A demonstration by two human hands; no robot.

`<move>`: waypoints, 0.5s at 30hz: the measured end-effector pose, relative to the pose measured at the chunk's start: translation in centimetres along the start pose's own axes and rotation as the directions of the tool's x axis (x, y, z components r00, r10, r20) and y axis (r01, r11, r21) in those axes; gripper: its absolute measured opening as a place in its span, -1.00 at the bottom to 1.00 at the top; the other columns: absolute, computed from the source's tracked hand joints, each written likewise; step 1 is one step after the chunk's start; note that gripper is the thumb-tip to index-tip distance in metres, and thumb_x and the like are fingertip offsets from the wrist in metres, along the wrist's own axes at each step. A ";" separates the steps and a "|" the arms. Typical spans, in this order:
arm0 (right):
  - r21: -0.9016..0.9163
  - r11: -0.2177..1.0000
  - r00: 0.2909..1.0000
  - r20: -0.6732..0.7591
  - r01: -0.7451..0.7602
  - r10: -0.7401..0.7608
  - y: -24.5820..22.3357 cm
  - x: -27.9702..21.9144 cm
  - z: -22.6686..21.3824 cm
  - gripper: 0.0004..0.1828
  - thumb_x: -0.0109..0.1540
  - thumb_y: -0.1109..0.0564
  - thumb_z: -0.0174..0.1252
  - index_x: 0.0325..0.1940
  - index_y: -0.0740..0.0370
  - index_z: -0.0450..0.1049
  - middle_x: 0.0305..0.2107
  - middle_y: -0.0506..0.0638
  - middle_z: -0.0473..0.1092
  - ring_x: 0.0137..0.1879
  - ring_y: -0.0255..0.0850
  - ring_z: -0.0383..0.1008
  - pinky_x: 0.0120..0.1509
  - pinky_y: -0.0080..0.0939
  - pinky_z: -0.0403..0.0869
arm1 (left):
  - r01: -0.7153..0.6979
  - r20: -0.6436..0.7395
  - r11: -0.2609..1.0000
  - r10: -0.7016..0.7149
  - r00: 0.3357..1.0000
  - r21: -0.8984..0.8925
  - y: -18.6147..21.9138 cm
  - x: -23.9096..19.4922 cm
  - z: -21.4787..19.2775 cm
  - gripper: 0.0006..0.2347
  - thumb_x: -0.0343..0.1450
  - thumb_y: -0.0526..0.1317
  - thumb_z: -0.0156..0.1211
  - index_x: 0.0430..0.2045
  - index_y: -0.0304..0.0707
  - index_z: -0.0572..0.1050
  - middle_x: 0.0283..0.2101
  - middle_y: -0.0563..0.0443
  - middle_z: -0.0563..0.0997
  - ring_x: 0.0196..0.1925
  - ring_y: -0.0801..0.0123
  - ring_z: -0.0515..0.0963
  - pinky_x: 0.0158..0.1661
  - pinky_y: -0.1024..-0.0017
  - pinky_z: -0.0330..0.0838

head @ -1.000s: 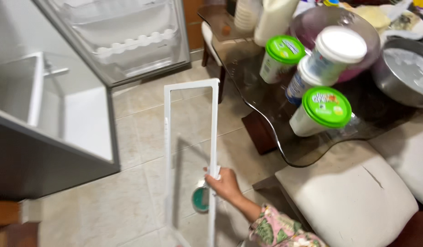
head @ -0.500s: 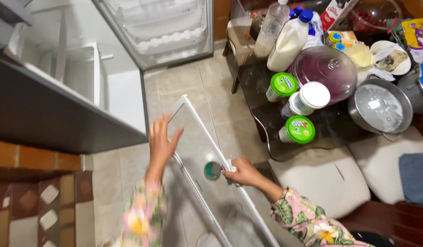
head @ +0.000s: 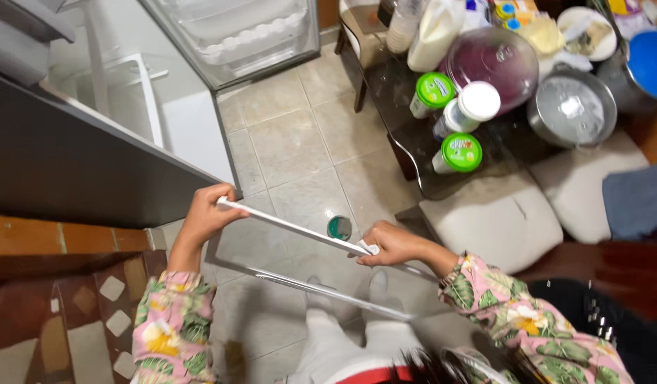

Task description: The person wipes down a glass refrigerator shelf with a cloth and then slides it back into the refrigerator.

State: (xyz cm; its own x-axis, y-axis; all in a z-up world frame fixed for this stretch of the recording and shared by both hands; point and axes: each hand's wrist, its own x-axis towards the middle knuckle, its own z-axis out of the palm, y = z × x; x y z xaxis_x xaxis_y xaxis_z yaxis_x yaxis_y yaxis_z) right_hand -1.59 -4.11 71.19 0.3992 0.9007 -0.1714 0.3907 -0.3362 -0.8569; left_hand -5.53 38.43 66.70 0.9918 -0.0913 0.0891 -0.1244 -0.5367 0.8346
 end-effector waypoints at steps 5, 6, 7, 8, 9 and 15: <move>0.082 0.995 0.997 0.038 0.062 -0.065 -0.4 1.9 2.2 -0.51 0.17 -0.08 0.36 -0.70 0.15 0.33 -0.77 0.03 0.35 -0.65 -0.08 0.33 -0.50 -0.13 0.31 | -0.043 0.026 0.972 0.051 0.998 -0.232 0.6 -3.6 -3.4 -0.55 0.13 -0.10 0.61 -0.80 -0.09 0.24 -0.69 0.12 0.39 -0.56 0.41 0.35 -0.39 0.49 0.22; 0.081 0.994 0.996 0.049 0.072 -0.076 0.0 2.4 2.8 -0.52 0.17 -0.06 0.37 -0.70 0.15 0.32 -0.78 0.02 0.35 -0.65 -0.10 0.32 -0.50 -0.13 0.30 | -0.082 0.042 0.960 0.097 0.994 -0.267 1.6 -3.9 -4.4 -0.56 0.13 -0.17 0.61 -0.81 -0.12 0.25 -0.66 0.07 0.43 -0.54 0.33 0.41 -0.36 0.44 0.27; 0.083 0.993 0.994 0.067 0.080 -0.085 0.5 2.8 3.5 -0.52 0.16 -0.04 0.37 -0.70 0.15 0.31 -0.78 0.00 0.34 -0.66 -0.12 0.31 -0.50 -0.14 0.29 | -0.113 0.055 0.946 0.136 0.989 -0.305 2.8 -4.5 -5.2 -0.57 0.13 -0.25 0.61 -0.81 -0.15 0.25 -0.64 0.02 0.47 -0.52 0.25 0.47 -0.33 0.40 0.32; 0.094 0.993 0.995 0.060 0.071 -0.077 -0.2 3.0 3.7 -0.52 0.16 -0.04 0.37 -0.70 0.15 0.31 -0.78 0.00 0.34 -0.66 -0.12 0.31 -0.50 -0.14 0.29 | -0.106 0.070 0.945 0.133 0.989 -0.310 2.9 -5.0 -6.0 -0.57 0.13 -0.25 0.61 -0.81 -0.15 0.25 -0.64 0.02 0.47 -0.52 0.25 0.47 -0.33 0.40 0.32; 0.085 0.994 0.994 0.072 0.075 -0.081 -0.7 3.4 3.8 -0.52 0.16 -0.04 0.38 -0.71 0.15 0.32 -0.79 0.02 0.33 -0.67 -0.09 0.31 -0.51 -0.11 0.29 | -0.127 0.096 0.954 0.158 0.983 -0.271 3.1 -5.4 -6.8 -0.59 0.15 -0.25 0.59 -0.78 -0.17 0.27 -0.59 -0.01 0.54 -0.48 0.21 0.55 -0.29 0.37 0.37; 0.013 0.999 0.994 0.099 0.050 -0.051 -2.6 5.1 5.0 -0.53 0.14 -0.07 0.37 -0.70 0.15 0.33 -0.78 0.04 0.34 -0.64 -0.01 0.38 -0.48 -0.09 0.33 | -0.097 0.096 0.977 0.117 0.989 -0.188 1.0 -8.3 -8.8 -0.65 0.17 -0.28 0.57 -0.76 -0.21 0.33 -0.56 -0.02 0.62 -0.47 0.23 0.61 -0.25 0.39 0.41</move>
State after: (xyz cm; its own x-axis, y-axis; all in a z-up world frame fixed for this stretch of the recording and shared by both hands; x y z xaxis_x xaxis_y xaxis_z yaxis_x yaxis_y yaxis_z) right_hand -4.69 2.74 70.15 0.2948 0.9394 -0.1751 0.3990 -0.2875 -0.8707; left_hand -13.67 46.06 71.61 0.9632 -0.2335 0.1332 -0.2125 -0.3580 0.9092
